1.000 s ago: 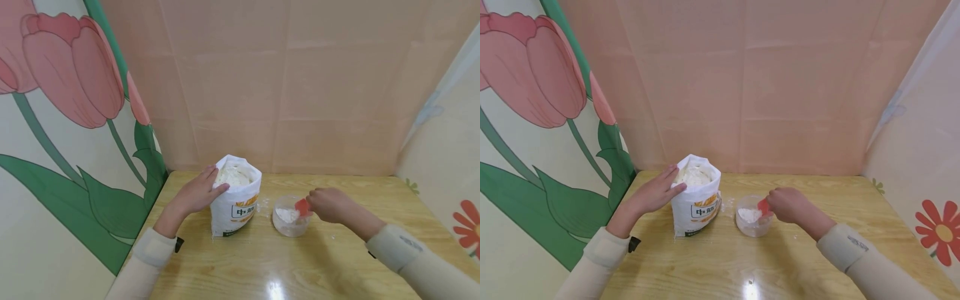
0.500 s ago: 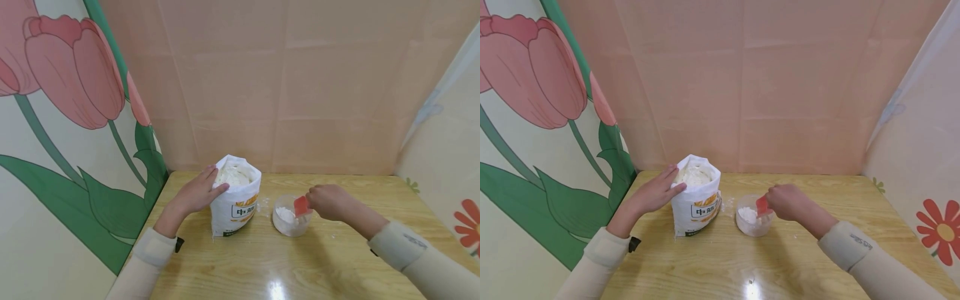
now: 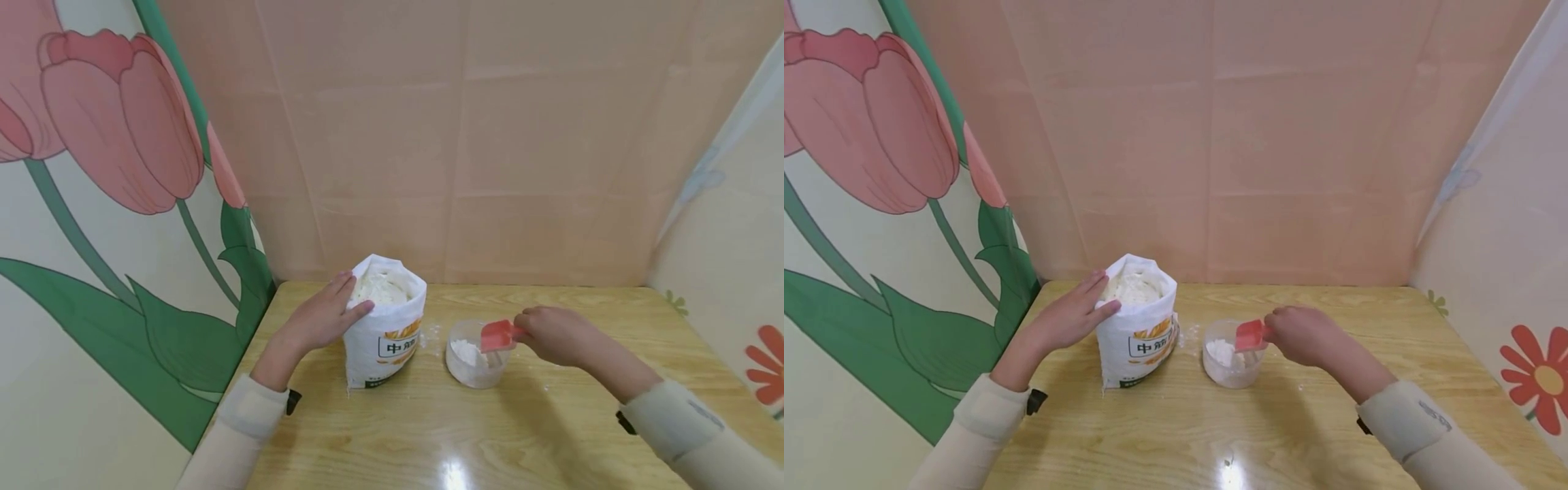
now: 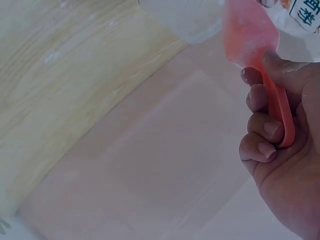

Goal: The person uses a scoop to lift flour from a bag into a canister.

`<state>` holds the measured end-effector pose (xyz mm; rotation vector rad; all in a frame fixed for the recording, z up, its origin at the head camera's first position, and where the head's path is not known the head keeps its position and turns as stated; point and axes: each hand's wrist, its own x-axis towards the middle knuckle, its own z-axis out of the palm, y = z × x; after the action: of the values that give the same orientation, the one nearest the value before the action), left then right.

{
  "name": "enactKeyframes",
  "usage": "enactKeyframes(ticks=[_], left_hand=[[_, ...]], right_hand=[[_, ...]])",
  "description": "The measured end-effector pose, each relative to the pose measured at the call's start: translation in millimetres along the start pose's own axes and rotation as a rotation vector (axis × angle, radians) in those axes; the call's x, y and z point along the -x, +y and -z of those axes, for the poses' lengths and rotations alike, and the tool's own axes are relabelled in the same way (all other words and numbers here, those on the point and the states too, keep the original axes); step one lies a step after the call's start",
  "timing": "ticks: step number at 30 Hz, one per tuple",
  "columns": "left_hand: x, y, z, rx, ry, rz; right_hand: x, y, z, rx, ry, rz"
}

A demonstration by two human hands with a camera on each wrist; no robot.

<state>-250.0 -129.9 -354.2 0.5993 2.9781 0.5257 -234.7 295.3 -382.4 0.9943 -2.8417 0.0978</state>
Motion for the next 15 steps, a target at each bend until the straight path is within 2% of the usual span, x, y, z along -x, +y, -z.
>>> enactKeyframes(ticks=[8,15], left_hand=[[-0.2,-0.3,-1.0,-0.005,0.01,-0.007],[1.2,-1.3,-3.0,-0.009,0.016,-0.005]], right_hand=[[13.1,6.2,-16.6,-0.118,0.093,-0.051],[20.1,6.7,-25.4,-0.134,0.173,-0.053]])
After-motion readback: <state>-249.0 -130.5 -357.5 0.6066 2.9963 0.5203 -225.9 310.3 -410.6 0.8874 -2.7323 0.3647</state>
